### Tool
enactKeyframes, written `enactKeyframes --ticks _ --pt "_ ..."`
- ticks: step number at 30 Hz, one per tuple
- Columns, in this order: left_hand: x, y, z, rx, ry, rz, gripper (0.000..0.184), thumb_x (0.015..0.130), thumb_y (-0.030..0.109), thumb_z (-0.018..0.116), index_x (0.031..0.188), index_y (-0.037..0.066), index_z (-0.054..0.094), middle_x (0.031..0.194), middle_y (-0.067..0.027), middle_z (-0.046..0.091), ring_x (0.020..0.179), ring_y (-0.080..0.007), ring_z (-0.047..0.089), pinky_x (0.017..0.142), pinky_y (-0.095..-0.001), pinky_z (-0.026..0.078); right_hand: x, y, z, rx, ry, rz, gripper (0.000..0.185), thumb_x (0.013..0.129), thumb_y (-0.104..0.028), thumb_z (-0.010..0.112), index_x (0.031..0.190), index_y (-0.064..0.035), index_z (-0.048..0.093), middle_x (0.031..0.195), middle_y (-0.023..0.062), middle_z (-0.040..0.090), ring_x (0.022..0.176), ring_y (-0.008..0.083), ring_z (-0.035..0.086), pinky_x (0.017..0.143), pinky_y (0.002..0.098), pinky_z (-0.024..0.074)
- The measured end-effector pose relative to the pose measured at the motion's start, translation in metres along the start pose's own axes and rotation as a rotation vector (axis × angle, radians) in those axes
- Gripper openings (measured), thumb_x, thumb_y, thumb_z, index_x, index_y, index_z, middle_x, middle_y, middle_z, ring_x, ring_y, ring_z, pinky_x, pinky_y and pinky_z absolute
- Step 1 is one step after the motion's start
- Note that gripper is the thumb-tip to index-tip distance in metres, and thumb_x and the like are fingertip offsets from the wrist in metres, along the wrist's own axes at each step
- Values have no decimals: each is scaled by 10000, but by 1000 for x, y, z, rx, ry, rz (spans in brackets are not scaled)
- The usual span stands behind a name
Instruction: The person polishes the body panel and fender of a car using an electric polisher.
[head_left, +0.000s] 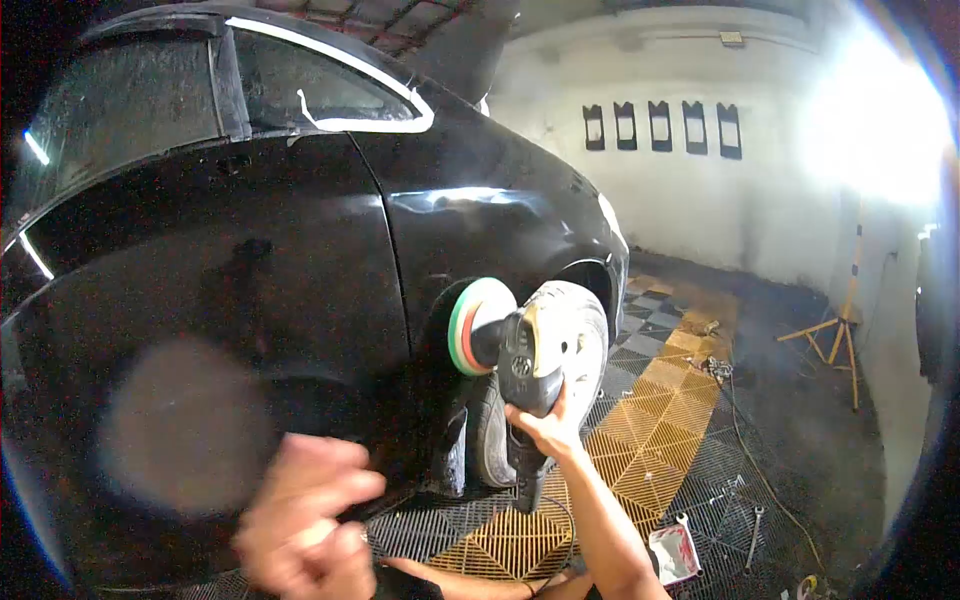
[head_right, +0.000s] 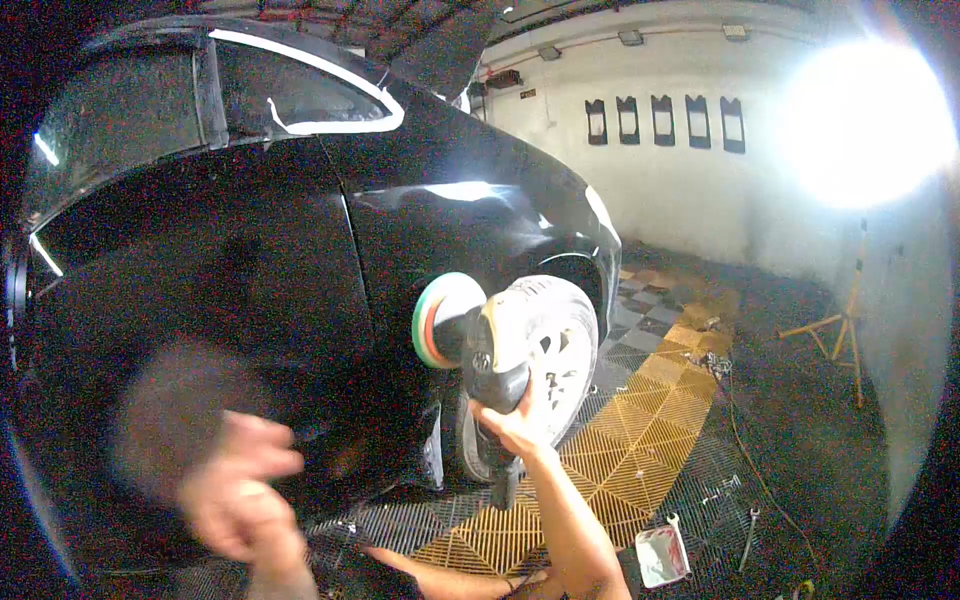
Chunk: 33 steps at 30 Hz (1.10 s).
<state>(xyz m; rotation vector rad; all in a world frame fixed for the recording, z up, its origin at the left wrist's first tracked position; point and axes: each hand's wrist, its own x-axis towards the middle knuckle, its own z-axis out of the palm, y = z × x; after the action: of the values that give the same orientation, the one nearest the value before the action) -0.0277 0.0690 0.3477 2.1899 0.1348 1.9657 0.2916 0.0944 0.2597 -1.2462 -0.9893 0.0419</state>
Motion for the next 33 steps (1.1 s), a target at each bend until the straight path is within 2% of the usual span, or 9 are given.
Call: enactKeyframes --ticks 2,5,8,16,20,24,28,29,33 --pt "-37 -21 41 -83 -123 -219 270 787 74 699 1024 -55 676 940 -163 730 923 -258 714 921 -377 524 -9 23 2 -9 -13 -34 1116 580 -375 890 1450 15 310 1345 229 484 1274 351 469 1086 449 380" --pt "-117 -78 111 -201 -290 -624 678 778 229 835 1295 -91 535 1213 -228 644 1136 -306 627 1032 -389 450 -23 7 1 -58 -38 -37 1036 580 -372 896 1386 1 363 1268 197 536 1177 314 537 1037 430 430" --pt "-181 -140 172 -434 -429 -547 1154 692 404 899 1503 -76 233 1373 -274 516 1250 -326 544 1072 -386 408 -31 45 5 115 -161 35 1079 579 -379 910 1398 27 336 1292 206 515 1200 302 520 1044 430 422" --pt "-164 -163 200 -472 -860 -586 815 674 271 913 1307 -28 495 1255 -153 604 1158 -229 577 990 -381 464 -60 104 4 161 -328 -66 1251 517 -455 935 1427 100 280 1339 245 489 1280 319 470 1103 434 360" --pt "-196 -181 211 -345 -543 -264 694 709 222 855 1280 -19 544 1275 -159 604 1166 -240 584 1002 -390 463 -67 70 9 159 -340 -10 1236 537 -461 933 1425 109 287 1329 226 520 1269 285 492 1106 422 362" --pt "-190 -182 213 -354 -436 -367 633 708 225 839 1228 -22 576 1224 -151 628 1106 -235 611 966 -380 490 -60 58 17 311 -335 -3 1224 553 -378 943 1440 104 251 1334 206 518 1272 269 486 1119 415 350" --pt "-123 -133 206 -873 -166 -988 715 656 269 885 1239 -6 577 1144 -132 663 1042 -187 621 902 -365 509 -36 39 2 299 -391 -15 1233 573 -319 951 1474 74 208 1433 196 419 1332 269 417 1138 410 317" --pt "-149 -164 219 -600 -290 -695 776 627 301 905 1254 -6 566 1154 -149 663 1042 -207 628 903 -372 508 -30 39 -9 161 -455 -110 1238 578 -318 950 1487 59 198 1460 198 391 1341 275 408 1138 416 314" --pt "-96 -138 212 -713 -354 -777 665 594 250 892 1127 -27 608 1003 -142 705 902 -216 663 852 -359 518 -74 79 -21 485 -411 163 1229 606 -328 936 1518 16 188 1506 160 349 1382 272 374 1145 431 297"
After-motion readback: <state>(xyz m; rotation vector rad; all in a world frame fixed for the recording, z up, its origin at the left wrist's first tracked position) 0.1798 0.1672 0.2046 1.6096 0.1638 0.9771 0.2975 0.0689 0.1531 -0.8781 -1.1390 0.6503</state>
